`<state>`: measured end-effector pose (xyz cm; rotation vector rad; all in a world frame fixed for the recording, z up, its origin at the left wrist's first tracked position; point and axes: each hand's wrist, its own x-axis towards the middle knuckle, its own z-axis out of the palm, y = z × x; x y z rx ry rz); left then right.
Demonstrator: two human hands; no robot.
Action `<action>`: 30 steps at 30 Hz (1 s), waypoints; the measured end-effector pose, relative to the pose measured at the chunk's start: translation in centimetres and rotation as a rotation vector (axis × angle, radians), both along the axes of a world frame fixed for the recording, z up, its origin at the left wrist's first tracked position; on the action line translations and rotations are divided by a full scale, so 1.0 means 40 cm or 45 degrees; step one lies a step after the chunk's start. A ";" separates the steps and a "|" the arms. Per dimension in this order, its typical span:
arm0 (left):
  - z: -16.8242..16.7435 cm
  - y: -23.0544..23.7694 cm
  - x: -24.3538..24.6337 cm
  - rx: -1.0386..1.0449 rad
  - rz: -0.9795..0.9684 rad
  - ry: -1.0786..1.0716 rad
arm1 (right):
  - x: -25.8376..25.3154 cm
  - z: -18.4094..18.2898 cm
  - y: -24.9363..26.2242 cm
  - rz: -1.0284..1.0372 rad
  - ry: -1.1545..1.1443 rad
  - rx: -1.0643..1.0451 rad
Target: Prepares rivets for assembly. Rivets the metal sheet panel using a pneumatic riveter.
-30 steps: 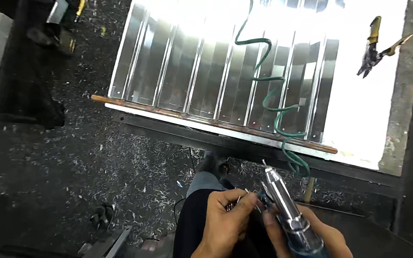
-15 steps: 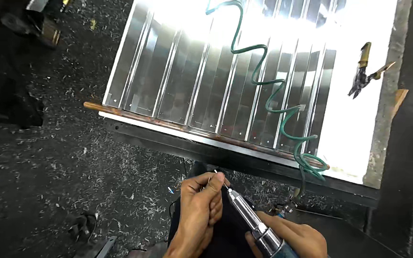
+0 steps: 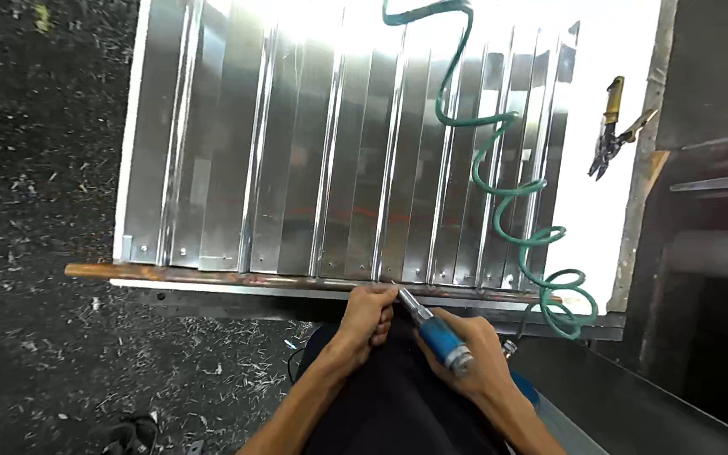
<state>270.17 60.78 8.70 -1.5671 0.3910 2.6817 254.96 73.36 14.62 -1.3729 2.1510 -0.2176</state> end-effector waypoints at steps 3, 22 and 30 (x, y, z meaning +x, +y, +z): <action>-0.026 -0.053 -0.004 -0.104 -0.226 -0.069 | -0.021 -0.037 -0.039 -0.001 0.051 0.094; 0.049 -0.219 0.073 -0.718 -0.235 0.013 | -0.044 0.013 -0.273 0.393 -0.084 0.834; 0.163 -0.056 0.094 -1.398 -0.298 0.059 | -0.056 0.191 -0.076 -0.250 -0.620 -0.249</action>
